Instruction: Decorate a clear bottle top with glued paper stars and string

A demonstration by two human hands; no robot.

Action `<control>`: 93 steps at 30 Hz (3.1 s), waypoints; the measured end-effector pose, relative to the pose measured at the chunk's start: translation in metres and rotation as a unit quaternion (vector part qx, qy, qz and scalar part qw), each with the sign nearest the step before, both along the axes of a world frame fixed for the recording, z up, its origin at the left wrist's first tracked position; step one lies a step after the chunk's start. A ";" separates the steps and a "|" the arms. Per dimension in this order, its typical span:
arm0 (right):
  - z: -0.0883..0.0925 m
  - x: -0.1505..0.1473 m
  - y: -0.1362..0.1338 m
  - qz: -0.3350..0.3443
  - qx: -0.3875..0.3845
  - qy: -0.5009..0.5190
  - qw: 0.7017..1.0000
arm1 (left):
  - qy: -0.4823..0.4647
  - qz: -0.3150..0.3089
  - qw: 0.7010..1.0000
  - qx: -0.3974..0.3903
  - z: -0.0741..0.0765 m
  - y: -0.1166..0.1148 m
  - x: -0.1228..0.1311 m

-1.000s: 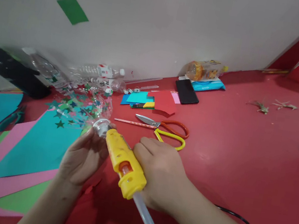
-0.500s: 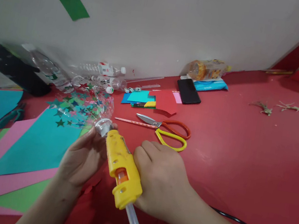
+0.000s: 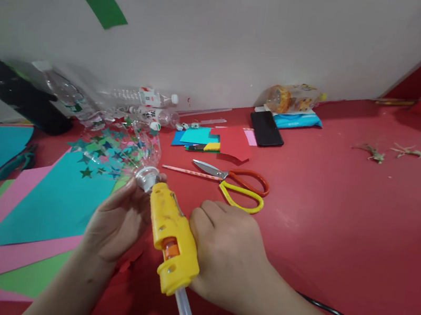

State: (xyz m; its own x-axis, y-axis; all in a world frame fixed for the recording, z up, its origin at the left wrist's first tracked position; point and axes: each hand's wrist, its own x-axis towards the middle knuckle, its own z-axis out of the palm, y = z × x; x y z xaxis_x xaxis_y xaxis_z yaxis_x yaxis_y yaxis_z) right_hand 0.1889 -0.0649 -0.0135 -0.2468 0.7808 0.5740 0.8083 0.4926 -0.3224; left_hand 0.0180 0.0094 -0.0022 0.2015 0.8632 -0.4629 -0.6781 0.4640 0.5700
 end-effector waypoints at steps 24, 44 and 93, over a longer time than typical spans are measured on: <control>-0.013 0.002 0.009 -0.024 -0.061 0.047 0.997 | -0.018 -0.011 1.000 -0.019 -0.007 0.005 -0.004; -0.022 0.003 0.041 -0.022 -0.159 0.343 0.926 | -0.027 -0.053 0.998 -0.020 -0.031 0.004 0.008; -0.047 -0.001 0.060 -0.126 -0.101 0.297 0.941 | 0.039 -0.056 0.997 0.029 -0.038 -0.011 0.030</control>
State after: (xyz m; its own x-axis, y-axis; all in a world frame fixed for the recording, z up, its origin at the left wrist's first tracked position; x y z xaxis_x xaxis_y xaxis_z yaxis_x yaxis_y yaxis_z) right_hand 0.1882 -0.0052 -0.0602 0.2782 0.8798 0.3855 0.5392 0.1891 -0.8207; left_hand 0.0481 -0.0014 -0.0404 0.2639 0.8633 -0.4301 -0.5767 0.4987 0.6471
